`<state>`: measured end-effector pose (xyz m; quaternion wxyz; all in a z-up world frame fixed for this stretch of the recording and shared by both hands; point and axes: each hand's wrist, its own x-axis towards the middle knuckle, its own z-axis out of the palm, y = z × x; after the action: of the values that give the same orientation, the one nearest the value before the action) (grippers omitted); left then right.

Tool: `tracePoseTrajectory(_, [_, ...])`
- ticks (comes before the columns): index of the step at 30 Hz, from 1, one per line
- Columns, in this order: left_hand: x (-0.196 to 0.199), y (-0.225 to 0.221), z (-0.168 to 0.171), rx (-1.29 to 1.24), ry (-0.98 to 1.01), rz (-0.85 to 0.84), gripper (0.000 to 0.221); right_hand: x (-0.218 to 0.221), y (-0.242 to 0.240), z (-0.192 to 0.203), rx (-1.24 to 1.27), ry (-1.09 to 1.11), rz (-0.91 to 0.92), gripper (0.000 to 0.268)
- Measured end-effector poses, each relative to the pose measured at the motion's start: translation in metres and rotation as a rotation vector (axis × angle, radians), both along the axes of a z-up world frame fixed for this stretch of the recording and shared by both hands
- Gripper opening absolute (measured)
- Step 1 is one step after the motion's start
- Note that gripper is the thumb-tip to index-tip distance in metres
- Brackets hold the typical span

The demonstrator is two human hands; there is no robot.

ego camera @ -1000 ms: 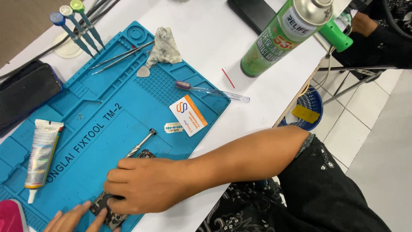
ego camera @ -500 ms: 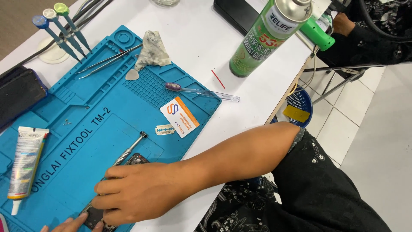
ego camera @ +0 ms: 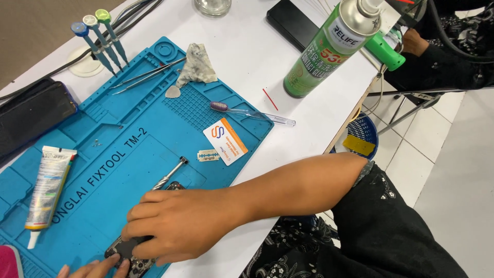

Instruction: The person disassembles a smartphone on a blue anti-static mat, using a screwdriver to remove screws and a plastic pry tool to separate the back cover. They lift the battery and internal components, then reassemble the device by placing the back cover and securing it with screws.

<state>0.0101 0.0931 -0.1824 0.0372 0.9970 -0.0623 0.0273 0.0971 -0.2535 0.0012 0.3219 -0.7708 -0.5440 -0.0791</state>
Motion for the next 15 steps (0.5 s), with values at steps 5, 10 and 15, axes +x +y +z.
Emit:
tracePoseTrajectory(5, [0.003,0.005,0.038,0.251,0.012,-0.318,0.046,-0.003,0.001,0.005,0.268,0.374,0.065,0.016])
tracePoseTrajectory(10, [0.004,0.011,0.027,0.3,0.112,-0.307,0.046,0.002,-0.013,0.022,0.445,1.062,0.215,0.023])
tracePoseTrajectory(15, [-0.005,0.017,0.002,0.109,0.003,-0.254,0.026,0.002,-0.013,0.025,0.438,1.075,0.351,0.047])
